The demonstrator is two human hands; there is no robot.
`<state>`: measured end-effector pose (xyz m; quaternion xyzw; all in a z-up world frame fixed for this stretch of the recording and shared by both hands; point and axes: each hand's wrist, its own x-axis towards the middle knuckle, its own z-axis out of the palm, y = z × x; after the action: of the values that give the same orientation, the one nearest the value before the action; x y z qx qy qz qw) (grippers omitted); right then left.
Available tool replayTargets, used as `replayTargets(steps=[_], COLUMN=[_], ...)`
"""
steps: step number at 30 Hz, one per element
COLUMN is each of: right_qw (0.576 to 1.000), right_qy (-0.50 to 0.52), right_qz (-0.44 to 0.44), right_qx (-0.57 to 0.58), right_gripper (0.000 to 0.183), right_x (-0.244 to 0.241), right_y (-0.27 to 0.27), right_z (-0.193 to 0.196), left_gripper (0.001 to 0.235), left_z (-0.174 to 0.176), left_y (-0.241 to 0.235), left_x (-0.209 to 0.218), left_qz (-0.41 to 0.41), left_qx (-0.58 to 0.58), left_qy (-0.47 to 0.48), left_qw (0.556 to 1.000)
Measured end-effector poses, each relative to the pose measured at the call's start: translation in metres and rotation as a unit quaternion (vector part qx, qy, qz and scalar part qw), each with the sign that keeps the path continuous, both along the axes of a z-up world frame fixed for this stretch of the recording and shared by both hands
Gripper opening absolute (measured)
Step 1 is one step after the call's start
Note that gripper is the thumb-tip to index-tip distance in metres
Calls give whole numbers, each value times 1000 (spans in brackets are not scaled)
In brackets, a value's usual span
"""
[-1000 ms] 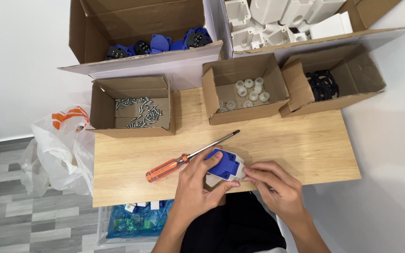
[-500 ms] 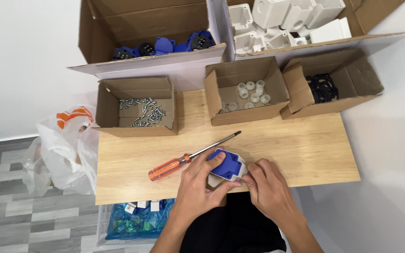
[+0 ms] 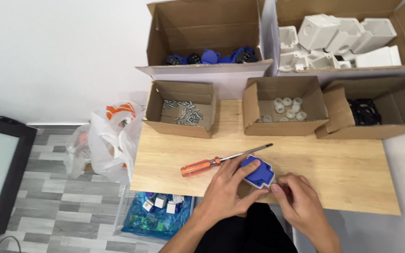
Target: Assembling electrical sockets into plastic housings using a screwdriver
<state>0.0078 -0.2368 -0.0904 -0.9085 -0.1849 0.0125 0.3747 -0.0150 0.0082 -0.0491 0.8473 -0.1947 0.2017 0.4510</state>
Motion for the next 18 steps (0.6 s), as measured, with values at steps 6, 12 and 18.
replayTargets(steps=[6,12,18], right_qw=[998,995,989], right_qy=[45,84,126], right_qz=[-28,-36,-51], right_qx=[42,26,66], right_gripper=[18,20,19], right_x=[5,4,5], right_y=[-3,-7,-9], right_z=[7,2,5], left_gripper=[63,60,59], left_z=[10,13,45], left_y=[5,11,33], left_x=[-1,-4,-5], left_qz=[-30,-54,-73], left_qx=[51,85,107], left_qy=[-14,1,-15], left_qw=[998,995,992])
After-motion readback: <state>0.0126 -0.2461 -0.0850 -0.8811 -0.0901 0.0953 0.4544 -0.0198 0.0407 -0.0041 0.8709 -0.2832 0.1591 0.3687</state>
